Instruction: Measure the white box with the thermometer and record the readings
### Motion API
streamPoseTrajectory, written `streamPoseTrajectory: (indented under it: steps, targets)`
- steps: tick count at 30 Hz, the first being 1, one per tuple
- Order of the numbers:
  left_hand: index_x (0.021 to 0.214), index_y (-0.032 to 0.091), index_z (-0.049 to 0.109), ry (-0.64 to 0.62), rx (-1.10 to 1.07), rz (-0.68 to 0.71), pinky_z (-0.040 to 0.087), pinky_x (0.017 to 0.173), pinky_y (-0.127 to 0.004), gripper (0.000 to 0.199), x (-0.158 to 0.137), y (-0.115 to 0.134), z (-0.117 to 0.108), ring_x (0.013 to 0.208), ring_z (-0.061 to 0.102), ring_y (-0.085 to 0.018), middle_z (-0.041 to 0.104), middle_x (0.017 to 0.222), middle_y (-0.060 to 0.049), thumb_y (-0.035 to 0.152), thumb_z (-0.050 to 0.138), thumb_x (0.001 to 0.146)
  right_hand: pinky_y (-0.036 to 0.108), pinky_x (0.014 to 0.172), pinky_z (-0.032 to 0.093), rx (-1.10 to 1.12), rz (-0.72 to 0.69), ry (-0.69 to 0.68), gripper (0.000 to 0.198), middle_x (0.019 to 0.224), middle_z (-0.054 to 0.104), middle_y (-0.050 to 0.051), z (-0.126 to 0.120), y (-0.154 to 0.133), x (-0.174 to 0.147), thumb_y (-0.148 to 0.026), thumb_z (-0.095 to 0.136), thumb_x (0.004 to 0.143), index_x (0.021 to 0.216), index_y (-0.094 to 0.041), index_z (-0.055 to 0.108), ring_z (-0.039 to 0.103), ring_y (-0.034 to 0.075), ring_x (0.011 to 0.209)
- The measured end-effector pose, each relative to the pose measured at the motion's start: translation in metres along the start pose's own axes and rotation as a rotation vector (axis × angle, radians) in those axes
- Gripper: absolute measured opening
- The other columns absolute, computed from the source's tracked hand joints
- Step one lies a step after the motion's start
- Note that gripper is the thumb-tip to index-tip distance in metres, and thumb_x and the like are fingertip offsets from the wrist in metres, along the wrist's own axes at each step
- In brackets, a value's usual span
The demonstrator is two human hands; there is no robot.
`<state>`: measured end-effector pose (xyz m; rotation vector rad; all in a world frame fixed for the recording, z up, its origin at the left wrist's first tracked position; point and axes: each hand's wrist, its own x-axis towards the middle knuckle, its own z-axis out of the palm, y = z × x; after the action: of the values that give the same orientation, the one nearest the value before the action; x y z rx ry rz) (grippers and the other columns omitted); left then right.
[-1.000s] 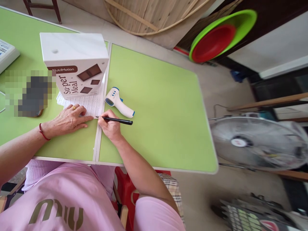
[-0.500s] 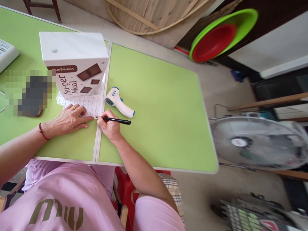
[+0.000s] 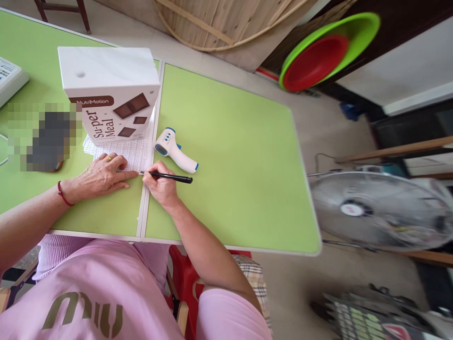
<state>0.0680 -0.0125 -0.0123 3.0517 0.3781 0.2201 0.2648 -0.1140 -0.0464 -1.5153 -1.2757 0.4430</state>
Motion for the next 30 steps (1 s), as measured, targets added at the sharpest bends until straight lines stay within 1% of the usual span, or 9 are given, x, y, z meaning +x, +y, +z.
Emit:
streamPoseTrajectory:
  steps: [4, 12, 15, 20, 23, 30]
  targets:
    - [0.132, 0.028, 0.069, 0.001, 0.002, -0.001, 0.040, 0.079, -0.037, 0.040, 0.0002, -0.0001, -0.0007, 0.088, 0.052, -0.024, 0.059, 0.109, -0.013, 0.051, 0.049, 0.105, 0.028, 0.054, 0.042, -0.023, 0.023, -0.003, 0.016, 0.059, 0.054, -0.006, -0.0003, -0.0001, 0.0001, -0.034, 0.060, 0.080, 0.069, -0.026, 0.050, 0.047, 0.013, 0.053]
    - [0.134, 0.028, 0.068, -0.023, 0.026, 0.002, 0.041, 0.078, -0.038, 0.042, 0.0006, -0.0008, -0.0014, 0.087, 0.052, -0.025, 0.059, 0.108, -0.013, 0.051, 0.048, 0.106, 0.028, 0.053, 0.041, -0.003, 0.011, -0.015, 0.015, 0.059, 0.053, -0.006, -0.0006, 0.0007, 0.0006, -0.033, 0.060, 0.079, 0.069, -0.026, 0.051, 0.046, 0.012, 0.053]
    - [0.133, 0.028, 0.068, -0.019, 0.026, -0.001, 0.040, 0.078, -0.037, 0.041, 0.0007, -0.0005, -0.0010, 0.087, 0.052, -0.025, 0.059, 0.108, -0.013, 0.051, 0.048, 0.105, 0.027, 0.052, 0.041, 0.008, 0.000, -0.009, 0.015, 0.059, 0.052, -0.006, -0.0002, 0.0005, 0.0007, -0.033, 0.060, 0.079, 0.070, -0.026, 0.051, 0.046, 0.012, 0.052]
    - [0.133, 0.028, 0.069, 0.000, 0.033, 0.009, 0.040, 0.078, -0.037, 0.040, 0.0006, -0.0007, -0.0005, 0.087, 0.052, -0.025, 0.060, 0.109, -0.013, 0.050, 0.049, 0.105, 0.028, 0.053, 0.041, -0.006, 0.024, -0.023, 0.015, 0.058, 0.053, -0.006, -0.0007, -0.0006, 0.0007, -0.033, 0.060, 0.079, 0.070, -0.026, 0.051, 0.046, 0.013, 0.053]
    - [0.132, 0.028, 0.069, 0.004, 0.029, 0.009, 0.040, 0.078, -0.037, 0.041, 0.0002, -0.0010, -0.0009, 0.087, 0.052, -0.025, 0.060, 0.110, -0.013, 0.051, 0.050, 0.105, 0.028, 0.053, 0.041, 0.005, 0.010, -0.027, 0.015, 0.058, 0.053, -0.006, -0.0012, -0.0014, 0.0010, -0.032, 0.061, 0.079, 0.070, -0.026, 0.051, 0.047, 0.013, 0.052]
    - [0.132, 0.028, 0.069, 0.001, 0.010, 0.003, 0.041, 0.079, -0.037, 0.040, 0.0006, -0.0009, -0.0002, 0.088, 0.052, -0.025, 0.059, 0.110, -0.013, 0.050, 0.050, 0.105, 0.028, 0.054, 0.041, -0.024, 0.022, -0.027, 0.015, 0.058, 0.054, -0.005, -0.0014, -0.0011, 0.0016, -0.036, 0.059, 0.078, 0.068, -0.027, 0.051, 0.047, 0.013, 0.053]
